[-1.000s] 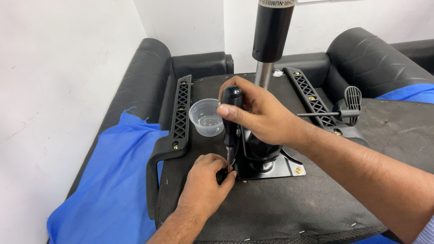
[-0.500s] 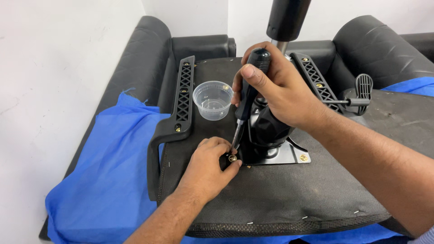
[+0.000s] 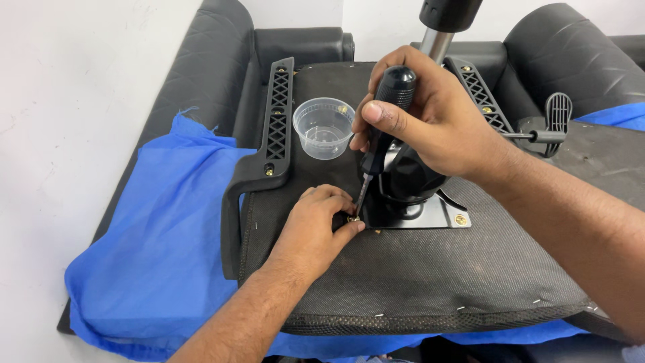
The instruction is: The person uses a screwdriver to remove screws from a black metal bracket attached to an overturned chair base. Screws are placed into a small plastic container. The bracket is then lifted off the base, leaving the central pole exposed.
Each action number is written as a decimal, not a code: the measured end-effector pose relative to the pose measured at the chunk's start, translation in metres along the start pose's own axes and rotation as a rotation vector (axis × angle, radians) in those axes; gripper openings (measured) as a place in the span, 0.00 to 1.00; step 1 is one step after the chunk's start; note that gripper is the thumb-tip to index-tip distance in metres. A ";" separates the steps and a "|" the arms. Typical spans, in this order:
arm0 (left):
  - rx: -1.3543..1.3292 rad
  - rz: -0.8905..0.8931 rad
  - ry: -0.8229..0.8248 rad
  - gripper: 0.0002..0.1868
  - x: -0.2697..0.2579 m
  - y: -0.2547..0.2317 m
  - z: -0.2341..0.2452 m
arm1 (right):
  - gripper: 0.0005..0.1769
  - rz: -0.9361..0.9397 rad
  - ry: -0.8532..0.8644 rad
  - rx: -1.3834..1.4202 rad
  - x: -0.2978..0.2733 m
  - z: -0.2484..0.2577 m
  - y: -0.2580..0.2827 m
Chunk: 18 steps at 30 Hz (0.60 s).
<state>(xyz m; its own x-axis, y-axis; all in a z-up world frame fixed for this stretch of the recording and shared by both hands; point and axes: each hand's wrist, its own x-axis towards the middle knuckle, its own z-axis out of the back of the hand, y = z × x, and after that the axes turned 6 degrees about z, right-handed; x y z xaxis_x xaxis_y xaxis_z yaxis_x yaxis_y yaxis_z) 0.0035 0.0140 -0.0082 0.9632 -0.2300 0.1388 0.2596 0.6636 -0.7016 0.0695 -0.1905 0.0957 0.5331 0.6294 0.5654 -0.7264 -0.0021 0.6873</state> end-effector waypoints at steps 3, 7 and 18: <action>-0.019 0.015 0.014 0.12 -0.001 0.000 0.000 | 0.17 -0.006 -0.001 -0.053 0.000 0.001 0.001; -0.033 0.003 0.004 0.09 0.001 0.000 0.001 | 0.16 -0.024 0.001 -0.094 0.001 0.000 0.003; -0.064 -0.089 -0.064 0.08 0.000 0.003 0.000 | 0.29 -0.123 -0.059 0.121 0.004 -0.004 0.012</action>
<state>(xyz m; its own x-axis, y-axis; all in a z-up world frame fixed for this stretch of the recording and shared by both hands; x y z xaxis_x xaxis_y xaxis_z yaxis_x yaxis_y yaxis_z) 0.0047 0.0155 -0.0104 0.9394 -0.2392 0.2454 0.3416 0.5954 -0.7272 0.0615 -0.1851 0.1045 0.6420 0.5839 0.4969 -0.5983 -0.0237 0.8009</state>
